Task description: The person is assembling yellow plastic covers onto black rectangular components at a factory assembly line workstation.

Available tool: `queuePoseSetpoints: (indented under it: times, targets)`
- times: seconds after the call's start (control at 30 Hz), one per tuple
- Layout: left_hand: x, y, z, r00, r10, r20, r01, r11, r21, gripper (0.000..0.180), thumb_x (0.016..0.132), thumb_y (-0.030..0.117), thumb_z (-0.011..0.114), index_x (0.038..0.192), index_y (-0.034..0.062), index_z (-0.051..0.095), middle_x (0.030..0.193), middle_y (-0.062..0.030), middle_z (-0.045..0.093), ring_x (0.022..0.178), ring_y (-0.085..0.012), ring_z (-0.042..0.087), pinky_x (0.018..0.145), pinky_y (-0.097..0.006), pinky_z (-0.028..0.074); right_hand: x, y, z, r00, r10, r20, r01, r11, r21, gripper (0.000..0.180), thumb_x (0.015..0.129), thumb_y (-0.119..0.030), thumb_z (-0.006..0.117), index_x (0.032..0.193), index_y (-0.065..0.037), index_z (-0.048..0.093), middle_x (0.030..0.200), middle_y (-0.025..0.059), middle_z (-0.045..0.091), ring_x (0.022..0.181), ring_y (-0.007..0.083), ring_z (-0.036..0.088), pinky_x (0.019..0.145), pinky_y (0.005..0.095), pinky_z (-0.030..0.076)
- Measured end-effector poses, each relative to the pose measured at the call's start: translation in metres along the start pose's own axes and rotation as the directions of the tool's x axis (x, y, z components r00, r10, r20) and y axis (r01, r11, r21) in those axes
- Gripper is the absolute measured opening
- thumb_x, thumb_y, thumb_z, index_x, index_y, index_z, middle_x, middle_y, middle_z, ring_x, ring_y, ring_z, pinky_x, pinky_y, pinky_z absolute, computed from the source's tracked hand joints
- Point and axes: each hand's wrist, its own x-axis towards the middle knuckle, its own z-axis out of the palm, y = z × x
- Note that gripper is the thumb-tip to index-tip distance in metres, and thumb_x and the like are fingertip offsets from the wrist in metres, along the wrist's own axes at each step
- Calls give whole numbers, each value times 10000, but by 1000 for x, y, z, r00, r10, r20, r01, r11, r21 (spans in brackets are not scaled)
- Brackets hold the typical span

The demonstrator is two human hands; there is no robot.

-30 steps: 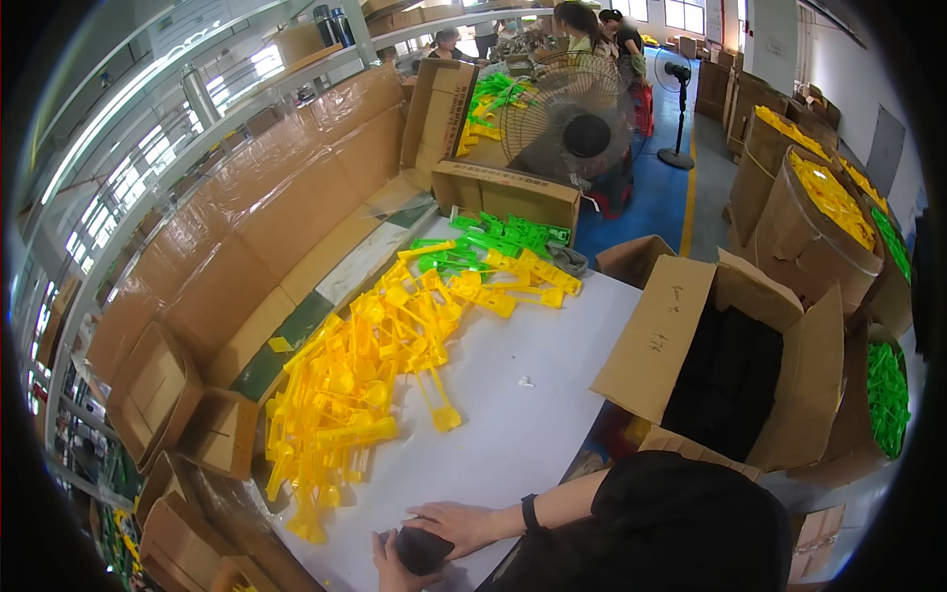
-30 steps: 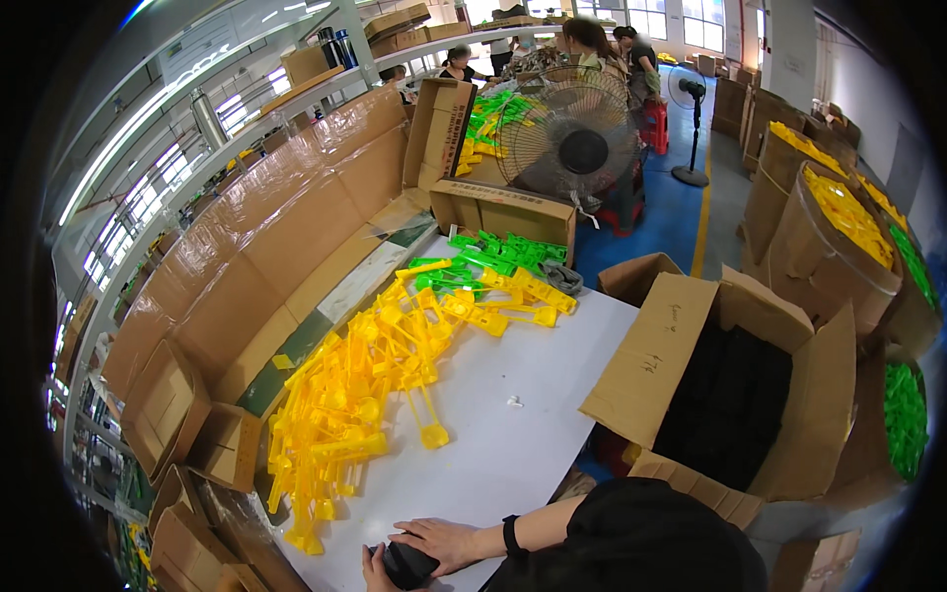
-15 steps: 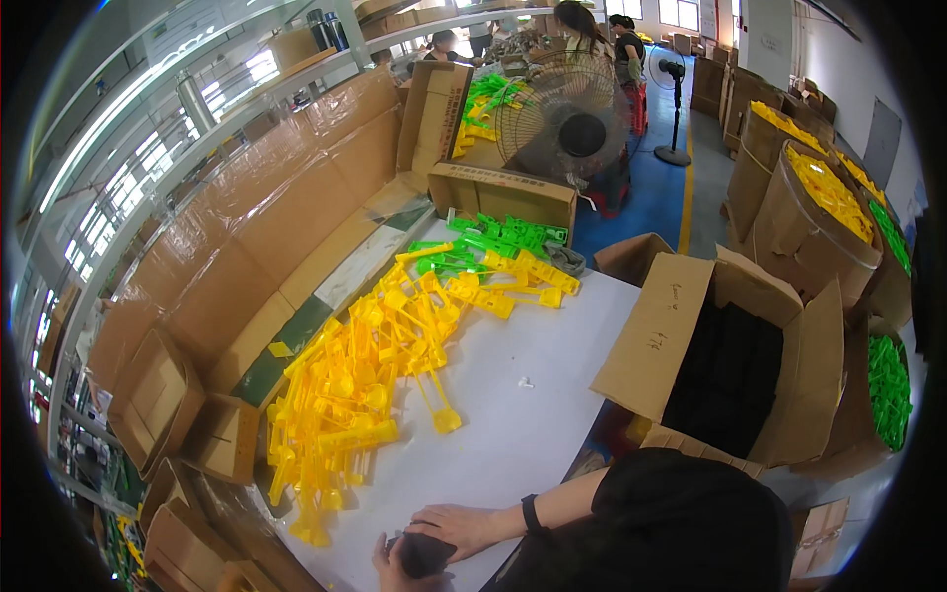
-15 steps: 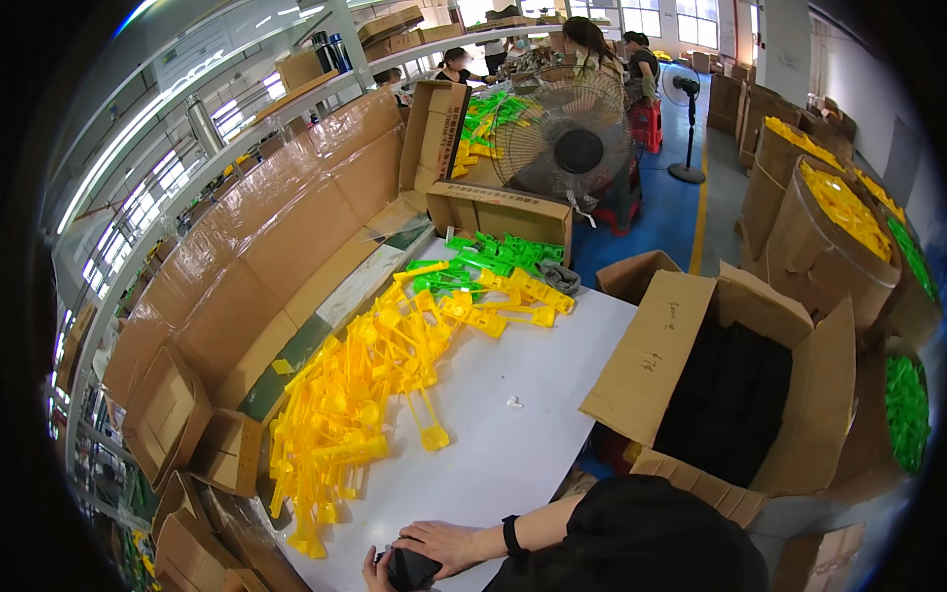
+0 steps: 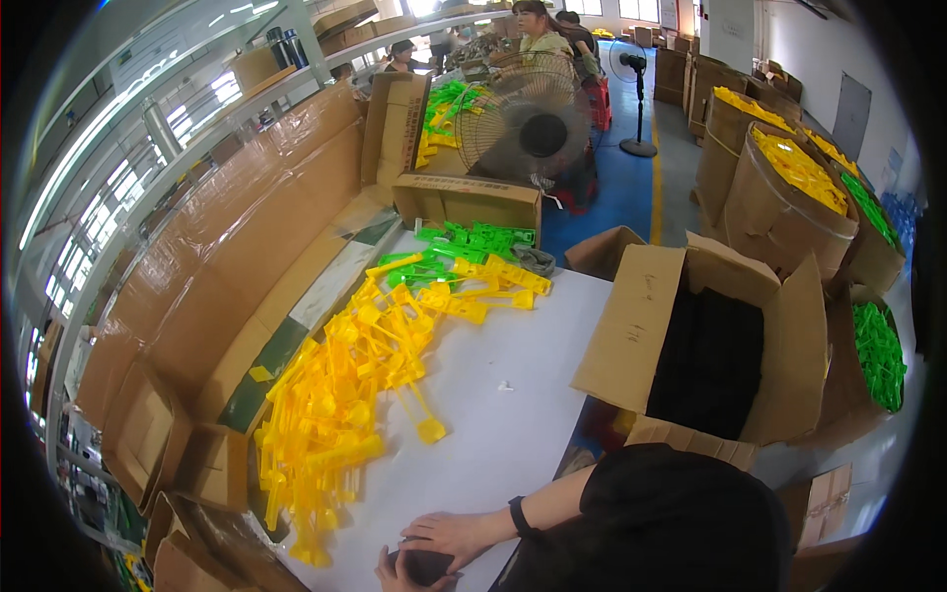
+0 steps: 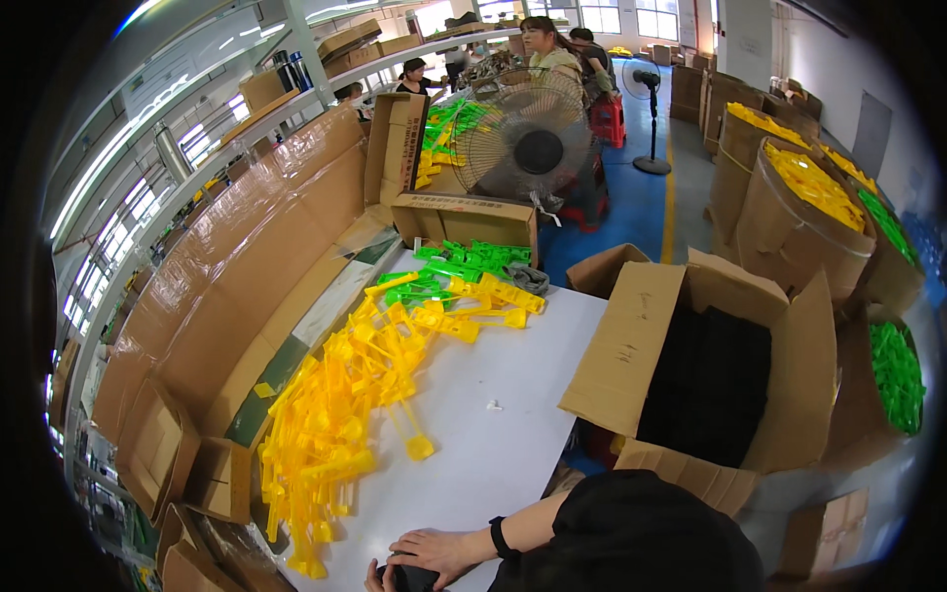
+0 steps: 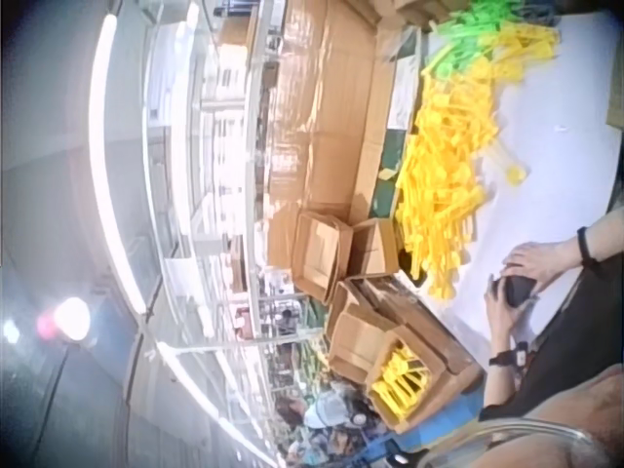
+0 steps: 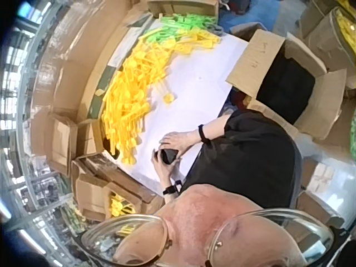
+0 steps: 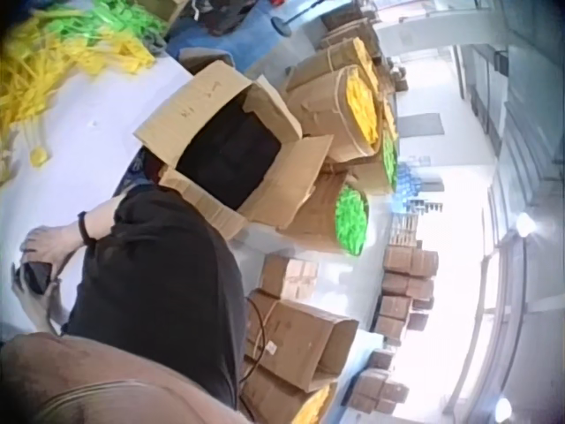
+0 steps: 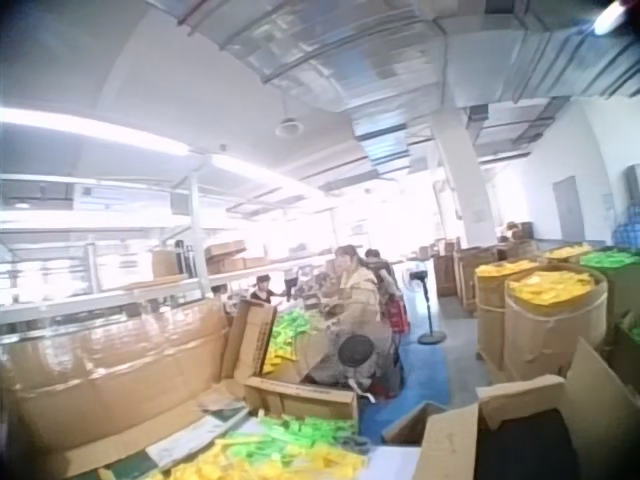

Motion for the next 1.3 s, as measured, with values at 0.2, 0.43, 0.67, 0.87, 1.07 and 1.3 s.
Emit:
queuePoseSetpoints:
  times: [0.2,0.43,0.67,0.87,1.07,1.3]
  targets:
    - [0,-11,-14,992,50,118,-38,995,-95,1163,493,388,944,1450,117,341,1462,-299,273,1286,-481,351,1059,-516,366,0,-1,2,1000,20,9,-20,1000,6,980,677,-341,812,1454,-97,267,1379,197,373,1307,375,359,1102,473,292]
    - [2,-25,-16,969,147,201,-138,989,-60,1200,494,333,954,1486,148,303,1445,-304,284,1280,-478,364,1044,-504,389,0,1,3,1000,29,-2,-29,1000,1,958,671,-322,815,1434,-88,286,1374,197,371,1304,376,357,1102,470,291]
    - [3,-26,-4,985,140,96,-139,990,-22,1182,481,316,961,1466,140,333,1410,-277,329,1248,-447,404,1030,-490,407,-3,1,-1,1000,8,-24,-7,999,36,921,651,-266,806,1405,-79,311,1335,193,391,1276,370,384,1088,458,310]
    - [-4,-33,6,997,-38,65,50,981,-187,1263,404,267,988,1447,76,304,1389,-240,327,1236,-418,413,1033,-483,417,-3,-2,-3,998,18,-55,-15,999,46,952,634,-273,819,1414,-79,310,1338,193,395,1270,369,397,1081,459,325]
    - [-2,-35,8,998,-41,40,49,977,-206,1268,381,303,989,1428,55,319,1360,-256,353,1227,-417,417,1031,-480,417,2,1,-4,999,29,-16,-28,998,54,958,627,-288,823,1412,-66,320,1355,196,394,1275,375,400,1079,466,332]
    - [3,-25,-9,994,47,95,-31,986,-161,1261,422,454,946,1397,-52,327,1430,-304,280,1295,-474,360,1085,-488,373,13,13,8,1000,-16,-23,16,1000,8,830,657,-379,800,1324,-30,450,1265,202,525,1220,377,476,1053,462,370]
